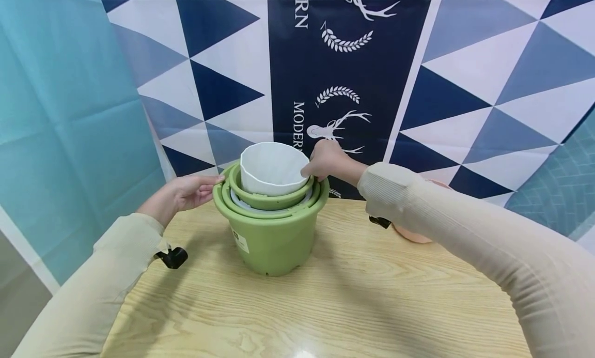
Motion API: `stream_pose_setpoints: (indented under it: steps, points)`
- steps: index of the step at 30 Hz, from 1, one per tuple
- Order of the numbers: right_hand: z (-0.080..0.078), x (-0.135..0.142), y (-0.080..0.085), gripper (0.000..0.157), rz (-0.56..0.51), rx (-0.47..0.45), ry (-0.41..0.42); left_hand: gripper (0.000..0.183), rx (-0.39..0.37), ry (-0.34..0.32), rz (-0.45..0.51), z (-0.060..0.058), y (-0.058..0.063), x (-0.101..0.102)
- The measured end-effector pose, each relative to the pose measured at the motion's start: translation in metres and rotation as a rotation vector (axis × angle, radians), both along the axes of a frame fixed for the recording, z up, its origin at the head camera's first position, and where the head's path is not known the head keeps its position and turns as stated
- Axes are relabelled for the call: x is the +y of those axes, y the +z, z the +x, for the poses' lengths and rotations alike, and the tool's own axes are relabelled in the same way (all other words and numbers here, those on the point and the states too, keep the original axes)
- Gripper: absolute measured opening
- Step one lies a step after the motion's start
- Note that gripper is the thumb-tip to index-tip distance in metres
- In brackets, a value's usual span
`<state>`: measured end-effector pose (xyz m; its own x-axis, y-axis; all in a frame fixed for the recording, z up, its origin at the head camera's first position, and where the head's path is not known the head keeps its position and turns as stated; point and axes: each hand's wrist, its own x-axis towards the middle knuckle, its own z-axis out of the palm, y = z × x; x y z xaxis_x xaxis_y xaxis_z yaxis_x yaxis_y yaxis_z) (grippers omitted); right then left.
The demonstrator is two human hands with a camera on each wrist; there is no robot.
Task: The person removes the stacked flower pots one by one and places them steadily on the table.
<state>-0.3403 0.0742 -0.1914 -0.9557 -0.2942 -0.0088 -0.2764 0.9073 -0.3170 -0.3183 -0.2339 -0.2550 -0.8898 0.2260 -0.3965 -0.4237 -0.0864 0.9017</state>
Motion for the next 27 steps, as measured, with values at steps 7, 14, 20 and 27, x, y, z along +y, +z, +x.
stream_pose_setpoints:
  steps: [7,14,20,27]
  points:
    - [0.004,-0.001,0.007,0.036,0.077,0.012,0.011,0.013,0.016,0.001,-0.006,0.001,-0.002,0.000]
    - [0.009,0.000,0.015,0.030,0.001,-0.027,-0.008,0.010,0.018,0.001,0.007,0.002,-0.001,-0.001]
    - [0.010,0.001,0.019,0.019,-0.028,-0.056,-0.039,0.012,0.014,-0.005,0.011,0.003,-0.001,0.000]
    - [0.009,0.001,0.021,0.014,-0.071,-0.089,-0.054,0.012,0.015,0.002,0.020,0.003,-0.003,-0.001]
